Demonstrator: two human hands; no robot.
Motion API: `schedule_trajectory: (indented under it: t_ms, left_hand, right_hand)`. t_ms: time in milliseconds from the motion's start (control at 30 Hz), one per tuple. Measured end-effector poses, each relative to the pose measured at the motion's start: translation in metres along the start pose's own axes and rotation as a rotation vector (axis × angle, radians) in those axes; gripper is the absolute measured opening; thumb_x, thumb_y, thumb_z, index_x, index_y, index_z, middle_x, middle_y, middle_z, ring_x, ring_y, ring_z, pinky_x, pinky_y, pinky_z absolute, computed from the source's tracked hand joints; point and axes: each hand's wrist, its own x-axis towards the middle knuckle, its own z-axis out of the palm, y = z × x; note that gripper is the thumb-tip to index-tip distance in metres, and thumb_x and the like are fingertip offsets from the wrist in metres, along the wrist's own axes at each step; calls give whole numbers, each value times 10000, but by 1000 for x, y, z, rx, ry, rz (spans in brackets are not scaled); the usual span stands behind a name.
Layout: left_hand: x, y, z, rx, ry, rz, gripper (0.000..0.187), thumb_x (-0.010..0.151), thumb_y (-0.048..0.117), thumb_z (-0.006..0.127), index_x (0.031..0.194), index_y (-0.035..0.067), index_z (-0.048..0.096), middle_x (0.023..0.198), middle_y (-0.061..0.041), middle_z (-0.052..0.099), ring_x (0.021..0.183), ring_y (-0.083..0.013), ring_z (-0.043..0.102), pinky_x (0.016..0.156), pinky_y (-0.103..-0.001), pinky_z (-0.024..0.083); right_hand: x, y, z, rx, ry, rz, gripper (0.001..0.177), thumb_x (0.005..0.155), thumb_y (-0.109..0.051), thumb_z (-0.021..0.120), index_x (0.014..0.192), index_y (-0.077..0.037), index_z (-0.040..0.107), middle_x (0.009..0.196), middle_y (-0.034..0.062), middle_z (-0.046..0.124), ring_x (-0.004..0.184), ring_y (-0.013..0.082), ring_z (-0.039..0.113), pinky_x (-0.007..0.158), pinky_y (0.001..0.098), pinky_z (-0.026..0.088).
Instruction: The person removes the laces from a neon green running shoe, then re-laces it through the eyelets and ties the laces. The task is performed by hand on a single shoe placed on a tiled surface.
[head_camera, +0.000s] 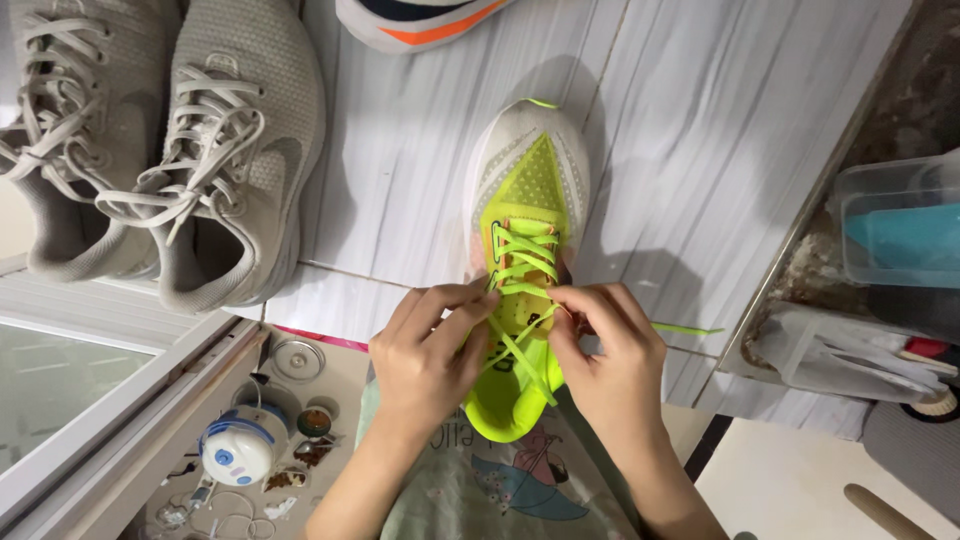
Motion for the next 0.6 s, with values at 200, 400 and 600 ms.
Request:
schedule_trajectory:
  t_ms: [200,400,600]
  left_hand:
    - [3,-3,-2,-100,13,-29,299,749,-4,790,1003,123,698,1008,11,703,845,-194,684,712,-326,565]
    - [3,0,-4,-276,-109,-345,375,726,95,837,1026,45,616,914,-53,672,789,-179,696,633,-301,592]
    - [-7,2,-9,-260,-207,-453,290,755,152,826,839,61,563,823,-61,642,650,-182,686,555,-323,558]
  right_hand:
    - [2,2,1,34,18,33,172,868,72,712,1021,-1,685,915,74,691,763,141,718,683,254,579]
    - [-2,3,-7,21,-104,21,130,857,-6,765,974,-33,717,1042,76,671,860,156,737,731,284,582]
    - [-17,-12,-9,-280,-240,-167,277,776,-238,852,940,-29,773,1301,161,561,1175,360,540,968,450,466]
